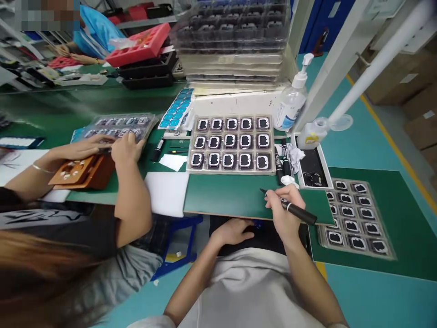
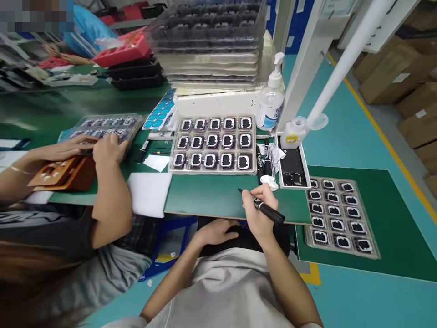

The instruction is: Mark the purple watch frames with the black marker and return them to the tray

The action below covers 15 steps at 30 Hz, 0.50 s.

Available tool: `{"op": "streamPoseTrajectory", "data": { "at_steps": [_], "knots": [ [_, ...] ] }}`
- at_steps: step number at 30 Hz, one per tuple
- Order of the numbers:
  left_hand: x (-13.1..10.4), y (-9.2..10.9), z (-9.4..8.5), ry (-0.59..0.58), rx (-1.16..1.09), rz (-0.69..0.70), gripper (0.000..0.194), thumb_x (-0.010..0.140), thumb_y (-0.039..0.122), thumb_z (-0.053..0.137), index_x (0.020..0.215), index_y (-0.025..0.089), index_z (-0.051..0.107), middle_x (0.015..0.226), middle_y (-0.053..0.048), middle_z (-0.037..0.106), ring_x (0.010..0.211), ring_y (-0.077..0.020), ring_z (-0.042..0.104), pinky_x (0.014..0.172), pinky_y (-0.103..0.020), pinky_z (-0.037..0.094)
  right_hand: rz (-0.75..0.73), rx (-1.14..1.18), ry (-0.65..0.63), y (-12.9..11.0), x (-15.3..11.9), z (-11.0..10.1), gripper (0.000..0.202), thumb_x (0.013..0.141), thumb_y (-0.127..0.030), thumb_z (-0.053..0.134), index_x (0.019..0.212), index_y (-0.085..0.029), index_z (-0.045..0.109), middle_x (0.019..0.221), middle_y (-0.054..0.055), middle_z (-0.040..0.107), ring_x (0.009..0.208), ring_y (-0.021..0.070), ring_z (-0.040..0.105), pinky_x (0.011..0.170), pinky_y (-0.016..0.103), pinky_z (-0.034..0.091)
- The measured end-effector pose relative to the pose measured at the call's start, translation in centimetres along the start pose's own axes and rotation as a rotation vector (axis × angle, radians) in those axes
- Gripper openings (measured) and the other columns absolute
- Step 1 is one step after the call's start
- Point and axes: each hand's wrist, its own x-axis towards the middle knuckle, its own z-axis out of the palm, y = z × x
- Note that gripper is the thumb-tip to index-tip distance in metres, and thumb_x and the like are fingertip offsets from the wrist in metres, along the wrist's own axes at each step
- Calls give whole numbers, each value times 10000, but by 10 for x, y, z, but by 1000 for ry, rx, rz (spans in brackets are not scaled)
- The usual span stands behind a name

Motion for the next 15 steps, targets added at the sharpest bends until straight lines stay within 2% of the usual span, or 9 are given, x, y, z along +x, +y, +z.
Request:
{"op": "streamPoseTrajectory", "data": {
  "at_steps": [2, 4, 6, 7, 8, 9, 10, 12, 15],
  "knots": [
    [-11, 7, 20, 9, -98, 86, 268, 1102, 365, 753, 1315, 205, 784, 1311, -119, 826, 1198, -280, 802, 1073, -458, 661, 0, 31, 10, -2, 4, 4, 311, 974, -393, 808, 807, -266, 579, 592, -49, 668, 604, 195, 743, 587, 269, 533],
    [-30, 9, 12, 202, -234, 183, 239, 1129, 379, 700, 1281, 232, 810, 1215, -112, 867, 1126, -271, 831, 1033, -411, 665, 6, 54, -10, -3, 7, 6, 314, 959, -395, 806, 792, -265, 574, 584, -48, 661, 580, 187, 724, 577, 267, 528],
    [-42, 6, -13, 632, -240, 170, 258, 1159, 395, 624, 1232, 237, 813, 1078, -101, 862, 975, -256, 826, 938, -395, 672, 9, 60, -28, -3, 9, 7, 316, 947, -399, 805, 784, -263, 571, 580, -45, 660, 566, 184, 712, 570, 268, 525],
    [-42, 4, -29, 856, -144, 109, 254, 1159, 387, 611, 1229, 240, 806, 1081, -97, 845, 968, -257, 807, 943, -403, 661, 9, 59, -32, -3, 10, 7, 317, 942, -404, 806, 781, -263, 571, 579, -43, 659, 562, 186, 710, 566, 270, 523],
    [-39, 0, -45, 1027, -8, 43, 251, 1148, 372, 611, 1253, 238, 795, 1152, -108, 825, 1019, -273, 790, 978, -424, 648, 7, 57, -33, -2, 10, 7, 318, 938, -411, 806, 780, -262, 573, 580, -41, 660, 557, 187, 706, 562, 274, 519],
    [-32, -4, -62, 1113, 136, -25, 271, 1141, 342, 589, 1304, 228, 773, 1230, -129, 794, 1074, -297, 772, 1012, -455, 633, 3, 55, -35, -2, 10, 6, 320, 935, -419, 807, 779, -261, 576, 583, -38, 663, 551, 188, 701, 559, 277, 515],
    [-23, -10, -77, 1159, 276, -107, 280, 1114, 301, 590, 1319, 215, 761, 1272, -152, 758, 1123, -327, 752, 1051, -491, 615, -2, 52, -42, -1, 10, 6, 321, 933, -424, 808, 778, -260, 579, 588, -35, 667, 544, 187, 694, 556, 280, 511],
    [-4, -22, -102, 1150, 470, -286, 287, 1052, 266, 652, 1307, 177, 750, 1323, -204, 701, 1267, -411, 685, 1145, -570, 554, -10, 46, -58, 0, 11, 5, 323, 931, -431, 810, 779, -258, 584, 600, -32, 677, 540, 182, 685, 560, 283, 505],
    [12, -39, -122, 1095, 496, -432, 211, 1009, 334, 724, 1131, 165, 761, 1187, -199, 699, 1202, -432, 679, 1119, -581, 548, -24, 38, -63, 1, 11, 5, 326, 938, -434, 807, 780, -258, 583, 608, -33, 681, 556, 185, 693, 580, 290, 510]
  ]
}}
